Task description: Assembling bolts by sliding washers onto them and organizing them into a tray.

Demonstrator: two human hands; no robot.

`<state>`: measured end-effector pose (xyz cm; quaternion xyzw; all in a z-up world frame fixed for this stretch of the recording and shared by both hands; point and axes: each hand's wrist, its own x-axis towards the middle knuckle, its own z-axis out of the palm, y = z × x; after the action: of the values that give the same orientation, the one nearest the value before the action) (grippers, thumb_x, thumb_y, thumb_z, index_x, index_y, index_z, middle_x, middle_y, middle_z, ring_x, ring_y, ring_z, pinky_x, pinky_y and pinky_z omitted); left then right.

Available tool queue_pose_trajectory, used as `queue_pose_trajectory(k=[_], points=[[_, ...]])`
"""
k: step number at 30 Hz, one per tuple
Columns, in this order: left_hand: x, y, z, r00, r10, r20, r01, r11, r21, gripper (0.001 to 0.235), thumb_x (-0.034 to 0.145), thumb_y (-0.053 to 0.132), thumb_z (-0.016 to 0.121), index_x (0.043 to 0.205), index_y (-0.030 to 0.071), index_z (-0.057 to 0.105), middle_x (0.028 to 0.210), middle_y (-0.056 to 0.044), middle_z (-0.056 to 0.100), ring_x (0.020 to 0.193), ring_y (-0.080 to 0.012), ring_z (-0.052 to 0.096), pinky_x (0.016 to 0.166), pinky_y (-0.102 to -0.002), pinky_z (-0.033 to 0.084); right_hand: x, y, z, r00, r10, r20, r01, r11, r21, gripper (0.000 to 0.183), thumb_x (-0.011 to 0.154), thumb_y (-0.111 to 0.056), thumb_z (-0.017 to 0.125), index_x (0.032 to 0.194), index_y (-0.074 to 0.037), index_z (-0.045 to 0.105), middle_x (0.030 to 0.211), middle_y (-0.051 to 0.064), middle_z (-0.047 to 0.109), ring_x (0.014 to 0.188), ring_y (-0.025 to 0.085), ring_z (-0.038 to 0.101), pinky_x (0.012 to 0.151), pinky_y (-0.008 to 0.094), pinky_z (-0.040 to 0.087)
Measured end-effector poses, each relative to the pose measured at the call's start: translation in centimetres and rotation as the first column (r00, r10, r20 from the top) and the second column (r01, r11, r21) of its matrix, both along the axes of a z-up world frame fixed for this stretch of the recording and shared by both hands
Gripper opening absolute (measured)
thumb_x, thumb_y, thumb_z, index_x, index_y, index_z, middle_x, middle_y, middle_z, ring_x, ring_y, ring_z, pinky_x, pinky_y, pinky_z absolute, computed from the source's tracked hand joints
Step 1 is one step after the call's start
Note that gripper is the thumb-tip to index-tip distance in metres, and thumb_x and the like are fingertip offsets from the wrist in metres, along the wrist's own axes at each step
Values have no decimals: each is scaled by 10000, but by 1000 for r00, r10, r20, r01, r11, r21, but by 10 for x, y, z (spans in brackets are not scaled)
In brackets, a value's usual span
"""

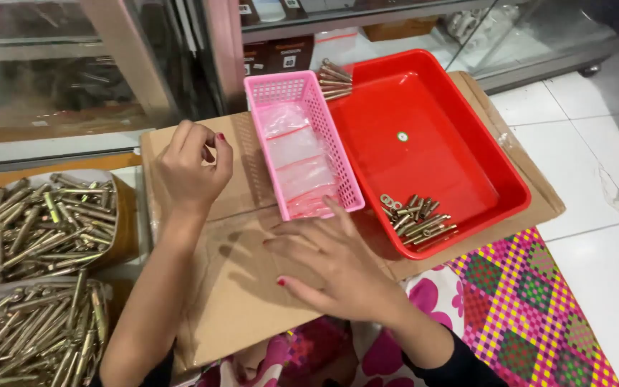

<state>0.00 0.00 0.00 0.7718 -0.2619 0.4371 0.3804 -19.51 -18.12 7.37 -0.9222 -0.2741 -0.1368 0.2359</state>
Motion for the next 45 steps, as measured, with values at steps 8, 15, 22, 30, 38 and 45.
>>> queue_pose_trajectory(k=[8, 15, 22, 30, 38, 45], points=[[-48, -100, 60, 903, -423, -80, 430, 886, 173, 137, 938, 242, 641, 1010, 133, 600, 856, -25, 577, 684, -221, 657, 579, -360, 528, -1, -142, -19, 885, -466, -2, 466, 885, -2, 359, 945, -302, 655, 1284, -189, 688, 1177, 56, 700, 1122, 315, 679, 1048, 587, 407], [-90, -201, 27, 696, -404, -593, 709, 519, 477, 329, 856, 236, 681, 1127, 51, 672, 975, -150, 675, 971, -401, 699, 747, -528, 591, -21, -198, -42, 689, -685, -235, 661, 728, -185, 354, 892, -96, 611, 1228, -148, 709, 1186, 130, 696, 1121, 417, 671, 949, 577, 502], [-90, -248, -42, 693, -215, -688, 696, 450, 559, 535, 793, 315, 755, 1257, 63, 663, 1117, -134, 641, 1095, -360, 639, 837, -537, 572, -13, -212, -55, 619, -654, -436, 642, 740, -199, 491, 800, -46, 621, 1289, -78, 658, 1255, 198, 658, 1131, 463, 658, 969, 595, 517], [-90, -239, -34, 652, -216, -727, 717, 488, 499, 522, 834, 294, 659, 1319, 100, 645, 1108, -124, 674, 1050, -391, 701, 878, -535, 547, -7, -216, -56, 585, -647, -489, 644, 737, -205, 616, 733, -30, 654, 1338, -102, 563, 1243, 233, 591, 1087, 483, 670, 926, 598, 537], [-91, -239, -29, 612, -217, -760, 748, 472, 467, 511, 852, 192, 634, 1348, 69, 635, 1172, -145, 677, 1054, -392, 708, 886, -532, 556, -16, -246, -55, 668, -424, -611, 560, 828, 39, 435, 749, 50, 648, 1180, -12, 658, 1044, 215, 652, 940, 329, 708, 851, 410, 592], [-91, -239, -31, 616, -228, -754, 745, 481, 463, 504, 849, 172, 629, 1341, 66, 640, 1167, -143, 677, 1048, -391, 707, 871, -536, 561, -1, -252, -80, 667, -450, -594, 483, 868, -115, 347, 705, -135, 793, 1045, -99, 737, 898, 78, 717, 811, 231, 720, 793, 390, 589]])
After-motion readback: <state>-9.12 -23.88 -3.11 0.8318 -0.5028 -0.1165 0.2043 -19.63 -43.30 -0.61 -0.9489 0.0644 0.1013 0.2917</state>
